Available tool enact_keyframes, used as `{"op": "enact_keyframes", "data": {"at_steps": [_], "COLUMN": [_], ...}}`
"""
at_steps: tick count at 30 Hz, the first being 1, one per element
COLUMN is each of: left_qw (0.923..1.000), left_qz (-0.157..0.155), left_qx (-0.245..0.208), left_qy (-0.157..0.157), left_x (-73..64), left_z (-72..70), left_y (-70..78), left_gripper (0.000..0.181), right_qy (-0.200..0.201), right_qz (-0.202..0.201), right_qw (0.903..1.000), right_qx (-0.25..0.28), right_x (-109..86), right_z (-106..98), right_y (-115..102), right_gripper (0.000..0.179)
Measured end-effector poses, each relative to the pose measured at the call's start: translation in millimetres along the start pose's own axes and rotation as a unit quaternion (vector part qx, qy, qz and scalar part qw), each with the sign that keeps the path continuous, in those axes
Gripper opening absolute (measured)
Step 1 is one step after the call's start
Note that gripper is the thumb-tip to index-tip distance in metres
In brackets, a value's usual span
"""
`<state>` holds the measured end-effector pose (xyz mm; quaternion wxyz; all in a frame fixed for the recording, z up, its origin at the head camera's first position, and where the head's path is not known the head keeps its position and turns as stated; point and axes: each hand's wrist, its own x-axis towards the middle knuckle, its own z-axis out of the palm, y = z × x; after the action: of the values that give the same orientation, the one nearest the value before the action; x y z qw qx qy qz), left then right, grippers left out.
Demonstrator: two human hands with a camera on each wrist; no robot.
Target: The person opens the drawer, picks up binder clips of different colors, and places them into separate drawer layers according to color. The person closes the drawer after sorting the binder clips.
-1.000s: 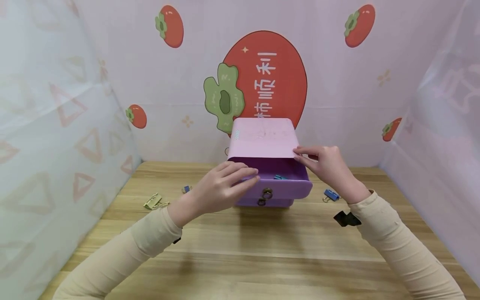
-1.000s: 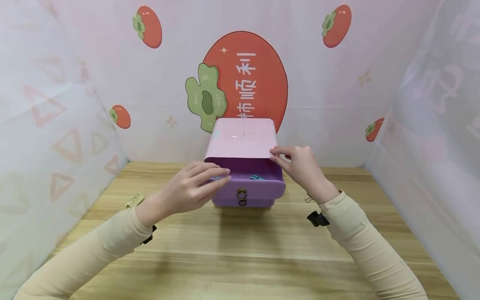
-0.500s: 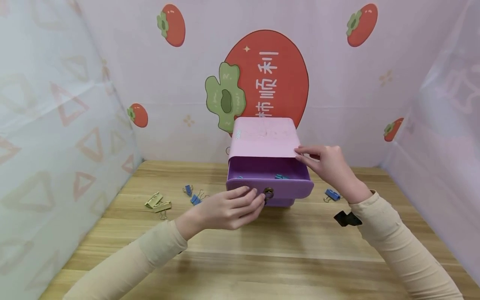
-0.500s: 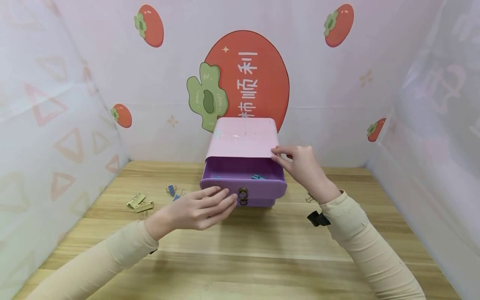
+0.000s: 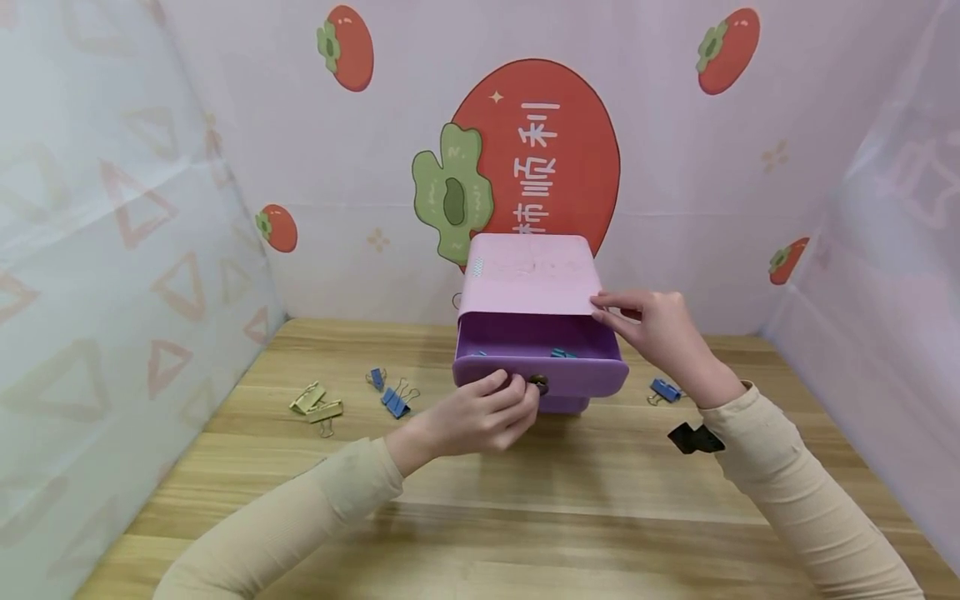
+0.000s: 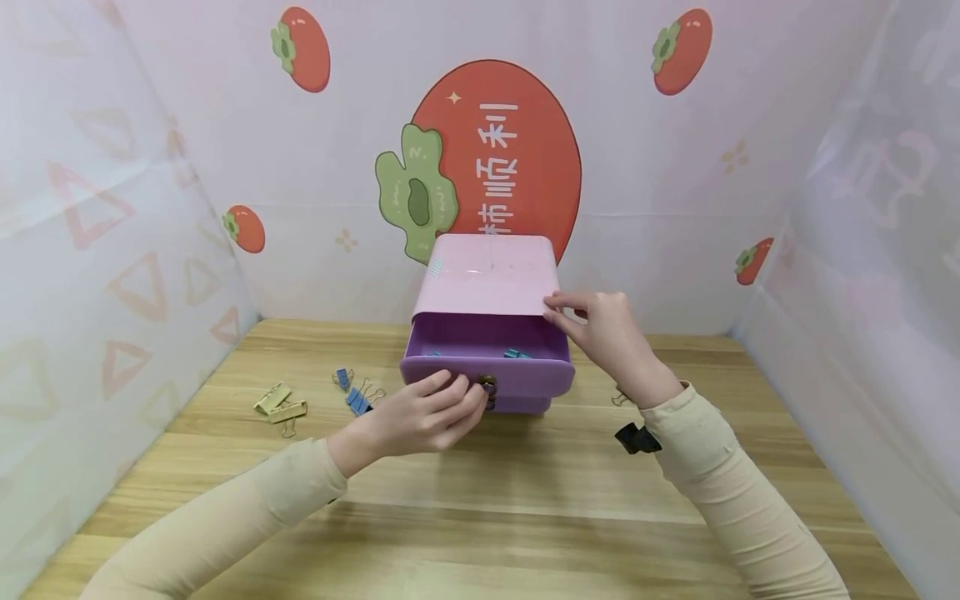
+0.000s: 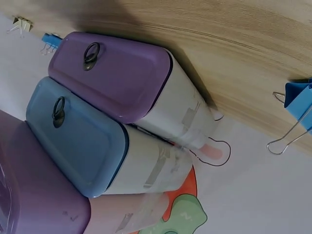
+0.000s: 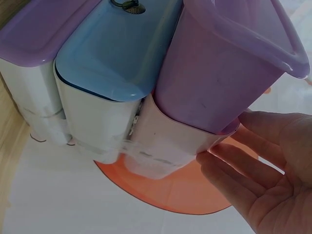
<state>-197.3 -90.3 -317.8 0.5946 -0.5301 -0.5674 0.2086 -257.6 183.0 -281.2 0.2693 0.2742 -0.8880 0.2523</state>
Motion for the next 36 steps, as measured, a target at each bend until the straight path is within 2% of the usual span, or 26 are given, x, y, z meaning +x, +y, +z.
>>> {"op": "enact_keyframes", "data": {"at_steps": [8, 16, 21, 26, 31, 36], "left_qw": [0.9996, 0.9992, 0.9982, 0.9979, 0.9977, 0.9975], "left_qz": [-0.025, -0.028, -0.047, -0.058, -0.062, -0.064], "left_qx": [-0.009, -0.014, -0.017, -0.023, -0.029, -0.029], "left_qy": [0.012, 0.024, 0.034, 0.019, 0.006, 0.009], "left_x": [3.1, 6.4, -0.9, -10.7, -13.3, -13.7], "left_z": [4.4, 6.2, 19.2, 31.9, 36.8, 45.6], "left_y": [4.3, 5.6, 13.5, 20.4, 20.3, 17.3], "left_gripper": [0.030, 0.025, 0.029, 0.023, 0.019, 0.025], "right_qy": [-0.001, 0.004, 0.007, 0.006, 0.005, 0.003], "right_qz": [0.003, 0.001, -0.005, -0.010, -0.009, -0.006], "right_qw": [1.0000, 1.0000, 1.0000, 0.9999, 0.9999, 1.0000], "right_qx": [0.000, -0.001, -0.002, -0.003, -0.002, -0.003], "right_x": [1.2, 1.1, 1.0, 1.7, 1.6, 1.5], "right_z": [0, 0, 1, 2, 3, 3], "right_y": [-1, -2, -2, -2, -1, -1], "right_gripper": [0.021, 0.021, 0.020, 0.020, 0.020, 0.019]}}
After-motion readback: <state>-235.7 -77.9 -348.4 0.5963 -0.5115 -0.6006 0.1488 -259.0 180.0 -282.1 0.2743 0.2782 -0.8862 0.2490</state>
